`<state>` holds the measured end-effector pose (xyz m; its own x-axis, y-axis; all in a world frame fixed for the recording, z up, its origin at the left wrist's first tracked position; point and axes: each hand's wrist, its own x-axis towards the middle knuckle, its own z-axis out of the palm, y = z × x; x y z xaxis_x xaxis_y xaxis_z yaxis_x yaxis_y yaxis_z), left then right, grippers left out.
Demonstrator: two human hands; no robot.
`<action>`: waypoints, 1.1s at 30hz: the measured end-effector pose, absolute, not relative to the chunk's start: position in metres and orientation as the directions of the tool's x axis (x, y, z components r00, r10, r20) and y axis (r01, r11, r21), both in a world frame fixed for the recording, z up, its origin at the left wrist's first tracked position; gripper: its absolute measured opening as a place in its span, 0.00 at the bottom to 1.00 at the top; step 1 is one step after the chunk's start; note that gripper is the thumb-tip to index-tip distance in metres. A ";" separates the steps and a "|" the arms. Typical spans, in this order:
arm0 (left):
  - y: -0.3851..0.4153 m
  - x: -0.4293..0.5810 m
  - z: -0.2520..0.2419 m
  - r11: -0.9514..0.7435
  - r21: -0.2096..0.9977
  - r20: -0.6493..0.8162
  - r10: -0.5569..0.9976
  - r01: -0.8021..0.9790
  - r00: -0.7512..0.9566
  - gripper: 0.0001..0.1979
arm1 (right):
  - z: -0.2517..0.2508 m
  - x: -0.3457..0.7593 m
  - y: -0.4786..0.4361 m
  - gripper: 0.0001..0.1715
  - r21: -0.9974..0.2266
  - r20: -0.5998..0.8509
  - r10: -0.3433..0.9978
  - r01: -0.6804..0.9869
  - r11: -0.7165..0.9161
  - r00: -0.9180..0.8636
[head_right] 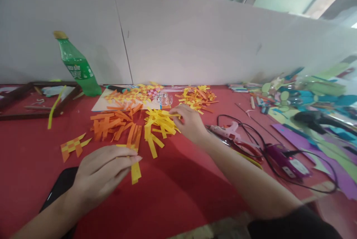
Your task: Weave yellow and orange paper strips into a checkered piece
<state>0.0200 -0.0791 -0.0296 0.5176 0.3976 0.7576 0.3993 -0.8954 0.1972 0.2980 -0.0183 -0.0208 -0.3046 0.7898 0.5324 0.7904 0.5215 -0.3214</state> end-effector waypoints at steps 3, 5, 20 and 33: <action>-0.081 0.017 -0.031 -0.899 0.186 0.778 0.382 0.397 0.499 0.06 | -0.021 0.272 -0.024 0.19 -0.301 0.549 0.733 0.724 0.621 -0.401; -0.081 0.014 -0.032 -0.903 0.173 0.787 0.367 0.394 0.495 0.07 | -0.013 0.253 -0.042 0.20 -0.352 0.604 0.683 0.632 0.690 -0.410; -0.087 0.020 -0.029 -0.888 0.253 0.811 0.412 0.385 0.416 0.07 | -0.009 0.227 -0.102 0.11 -0.199 0.726 0.456 0.477 0.856 -0.514; -0.087 0.025 -0.032 -0.881 0.237 0.790 0.421 0.410 0.447 0.06 | -0.005 0.228 -0.108 0.05 -0.214 0.687 0.500 0.511 0.832 -0.527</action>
<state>0.0245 -0.0865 -0.0317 0.4469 0.4206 0.7896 0.4100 -0.8807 0.2371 0.2277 -0.1080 -0.0051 -0.5267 0.5002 0.6873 0.5114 0.8323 -0.2137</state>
